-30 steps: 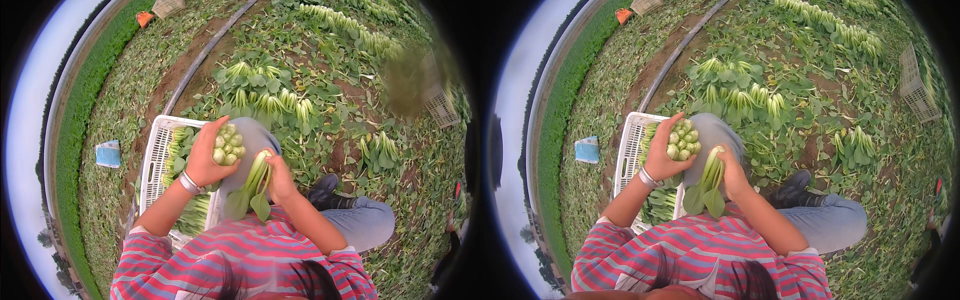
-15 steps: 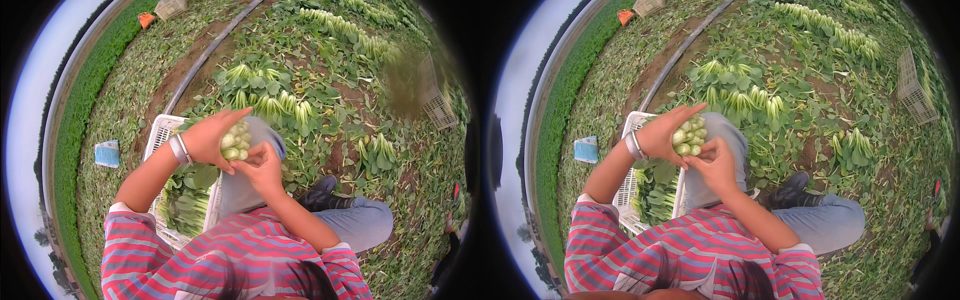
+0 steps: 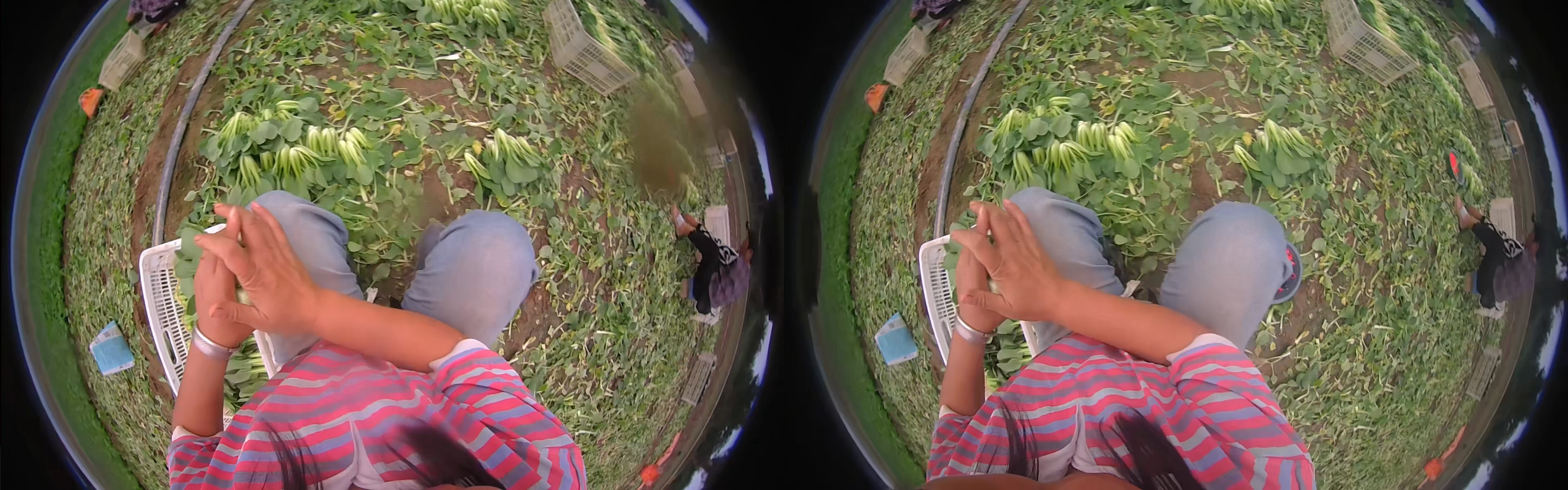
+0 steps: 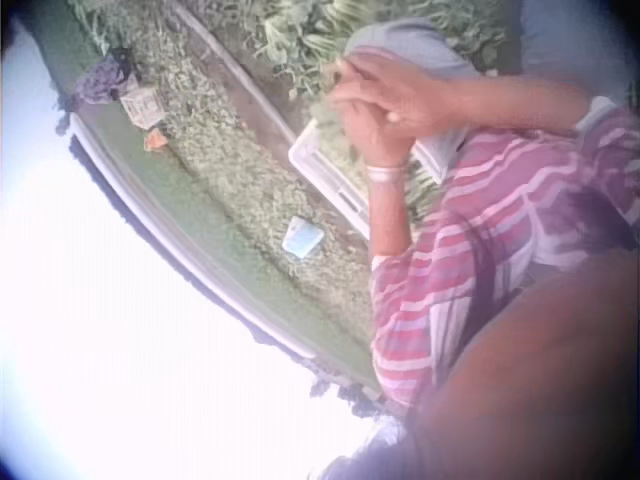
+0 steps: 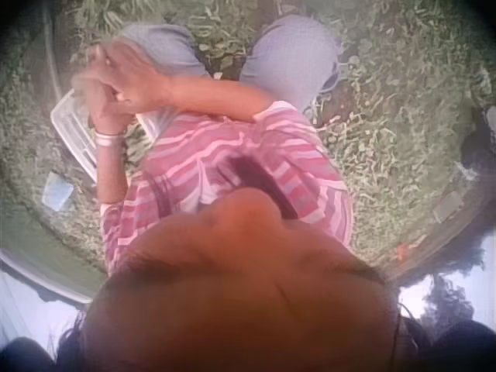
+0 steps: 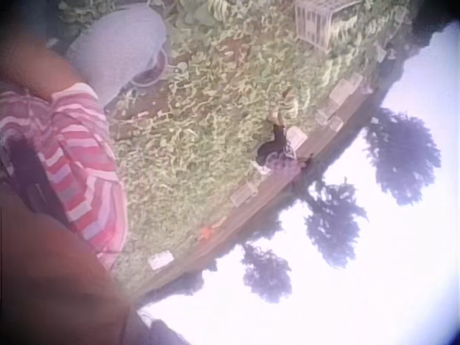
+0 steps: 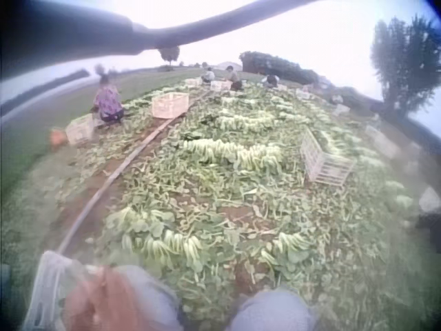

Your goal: The person sits on the ground in a field and sorts small green vegetables by hand. They pick up bunches from the ground, separate them, and place them into a white plastic basket.

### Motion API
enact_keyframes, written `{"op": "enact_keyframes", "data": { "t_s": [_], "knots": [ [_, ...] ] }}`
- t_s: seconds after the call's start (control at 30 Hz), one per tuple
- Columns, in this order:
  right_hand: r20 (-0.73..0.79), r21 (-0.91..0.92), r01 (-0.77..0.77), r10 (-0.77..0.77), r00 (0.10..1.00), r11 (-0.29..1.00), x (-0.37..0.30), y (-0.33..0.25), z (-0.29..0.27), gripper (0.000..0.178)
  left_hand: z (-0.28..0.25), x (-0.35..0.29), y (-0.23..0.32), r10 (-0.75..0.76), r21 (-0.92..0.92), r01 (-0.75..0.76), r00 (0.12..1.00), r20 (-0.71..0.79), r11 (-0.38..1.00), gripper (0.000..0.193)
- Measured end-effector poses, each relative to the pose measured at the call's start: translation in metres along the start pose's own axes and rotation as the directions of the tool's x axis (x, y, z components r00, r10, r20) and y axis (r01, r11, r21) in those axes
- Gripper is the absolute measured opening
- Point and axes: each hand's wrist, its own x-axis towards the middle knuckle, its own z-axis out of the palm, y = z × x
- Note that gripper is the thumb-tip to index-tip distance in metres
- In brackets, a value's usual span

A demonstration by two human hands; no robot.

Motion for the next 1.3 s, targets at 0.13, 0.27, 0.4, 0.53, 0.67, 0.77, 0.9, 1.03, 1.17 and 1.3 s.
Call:
{"op": "enact_keyframes", "data": {
  "t_s": [0.13, 0.27, 0.4, 0.53, 0.67, 0.77, 0.9, 1.03, 1.17, 1.3],
  "knots": [
    [-0.059, 0.11, 0.028, -0.022, 0.998, 0.994, -0.021, 0.019, -0.133, 0.033, 0.001, -0.001, 0.005, -0.118, -0.015, 0.119, 0.991, 0.06, 0.993, 0.118],
    [-0.746, 0.12, -0.574, 0.455, 0.486, 0.81, -0.16, 0.1, -0.311, 0.013, -0.005, -0.005, -0.009, -0.175, -0.041, 0.18, 0.98, 0.098, 0.983, 0.117],
    [-0.724, -0.065, -0.996, 0.684, 0.088, 0.06, -0.385, 0.209, -0.379, 0.017, 0.009, -0.015, -0.023, -0.188, 0.012, 0.187, 0.982, 0.032, 0.982, 0.114],
    [-0.7, -0.293, -0.956, 0.683, 0.208, -0.009, -0.416, 0.273, -0.367, 0.022, 0.023, -0.011, -0.02, -0.207, 0.053, 0.207, 0.978, -0.003, 0.977, 0.111],
    [-0.754, -0.295, -0.936, 0.648, 0.105, -0.191, -0.409, 0.302, -0.36, 0.023, 0.038, 0.012, -0.014, -0.197, 0.055, 0.196, 0.98, 0.008, 0.979, 0.111],
    [-0.737, -0.207, -0.929, 0.673, -0.057, -0.306, -0.411, 0.304, -0.375, 0.023, 0.048, 0.035, -0.01, -0.206, 0.028, 0.205, 0.978, 0.025, 0.978, 0.109],
    [-0.777, -0.153, -0.974, 0.629, 0.013, -0.169, -0.428, 0.296, -0.381, 0.019, 0.052, 0.056, -0.003, -0.216, 0.047, 0.214, 0.976, 0.041, 0.976, 0.107],
    [-0.77, -0.178, -0.98, 0.633, 0.08, -0.093, -0.434, 0.281, -0.385, 0.021, 0.057, 0.067, 0.002, -0.175, 0.082, 0.171, 0.984, 0.042, 0.982, 0.104],
    [-0.782, -0.194, -0.974, 0.618, 0.083, -0.114, -0.45, 0.273, -0.392, 0.02, 0.064, 0.086, 0.011, -0.094, 0.063, 0.09, 0.993, 0.065, 0.994, 0.102],
    [-0.775, -0.124, -0.987, 0.631, 0.036, -0.097, -0.45, 0.259, -0.387, 0.019, 0.064, 0.076, 0.027, -0.14, -0.03, 0.142, 0.989, 0.054, 0.989, 0.103]
  ]
}}
